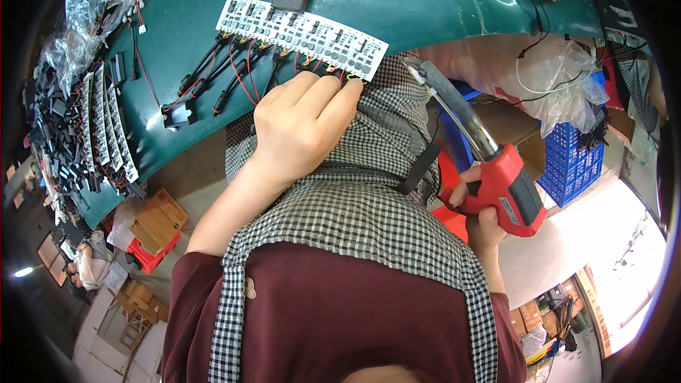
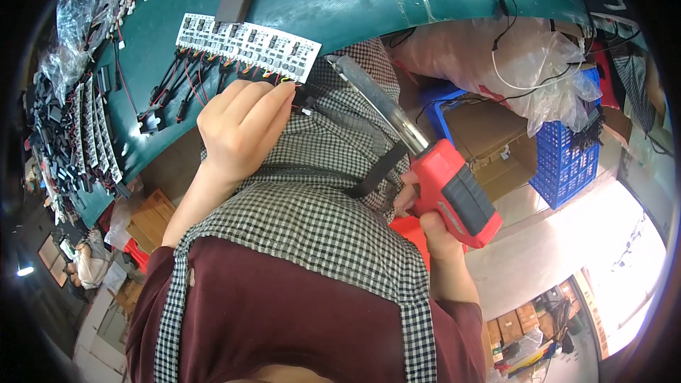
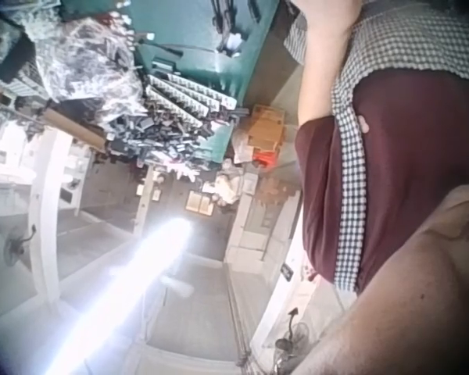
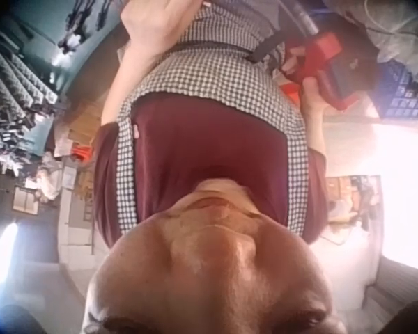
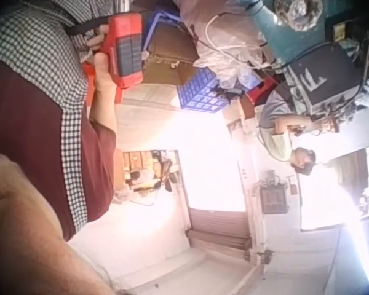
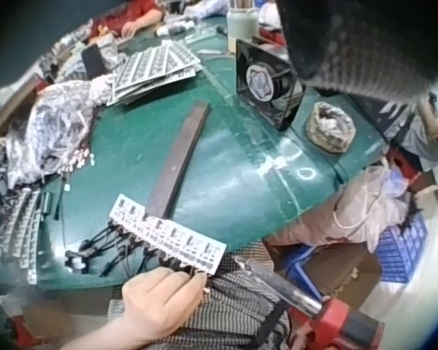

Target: The person solders wire harnesses onto LED circuit board strips with a soldering iron and solder wire.

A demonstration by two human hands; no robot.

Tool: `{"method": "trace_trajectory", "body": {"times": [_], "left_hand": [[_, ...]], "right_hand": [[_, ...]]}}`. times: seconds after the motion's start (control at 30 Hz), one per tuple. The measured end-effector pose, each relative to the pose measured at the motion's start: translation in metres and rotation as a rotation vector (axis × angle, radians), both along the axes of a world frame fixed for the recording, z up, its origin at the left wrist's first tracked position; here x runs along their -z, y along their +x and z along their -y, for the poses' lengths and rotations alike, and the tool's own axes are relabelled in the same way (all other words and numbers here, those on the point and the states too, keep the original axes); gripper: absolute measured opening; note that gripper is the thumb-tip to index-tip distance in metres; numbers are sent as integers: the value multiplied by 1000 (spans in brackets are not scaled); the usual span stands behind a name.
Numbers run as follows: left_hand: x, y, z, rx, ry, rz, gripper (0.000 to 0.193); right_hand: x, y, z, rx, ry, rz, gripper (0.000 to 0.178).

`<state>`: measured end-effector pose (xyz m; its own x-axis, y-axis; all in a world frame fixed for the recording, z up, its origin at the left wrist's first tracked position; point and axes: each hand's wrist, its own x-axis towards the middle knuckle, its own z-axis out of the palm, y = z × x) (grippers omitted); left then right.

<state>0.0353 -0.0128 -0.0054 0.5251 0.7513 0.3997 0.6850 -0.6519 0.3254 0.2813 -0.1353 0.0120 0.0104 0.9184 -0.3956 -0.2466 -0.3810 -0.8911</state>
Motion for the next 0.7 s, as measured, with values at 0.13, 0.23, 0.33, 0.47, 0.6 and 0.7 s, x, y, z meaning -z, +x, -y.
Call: {"method": "trace_trajectory", "body": {"times": [0.13, 0.23, 0.33, 0.47, 0.6, 0.7], "left_hand": [[1, 4, -3, -25, 69, 65, 19], [-1, 6, -3, -49, 21, 57, 18], [2, 6, -7, -85, -155, 261, 14], [-5, 7, -6, -245, -437, 376, 11], [-11, 8, -8, -299, -465, 362, 10], [-18, 6, -13, -238, -480, 251, 10]], "right_hand": [[1, 3, 0, 7, -13, -26, 75], [1, 4, 0, 4, -22, -25, 74], [2, 4, -1, 2, -18, -18, 74], [3, 4, -1, 0, -4, -5, 74], [2, 4, -1, -2, 4, -12, 73], [0, 1, -3, 18, 10, 0, 74]]}}
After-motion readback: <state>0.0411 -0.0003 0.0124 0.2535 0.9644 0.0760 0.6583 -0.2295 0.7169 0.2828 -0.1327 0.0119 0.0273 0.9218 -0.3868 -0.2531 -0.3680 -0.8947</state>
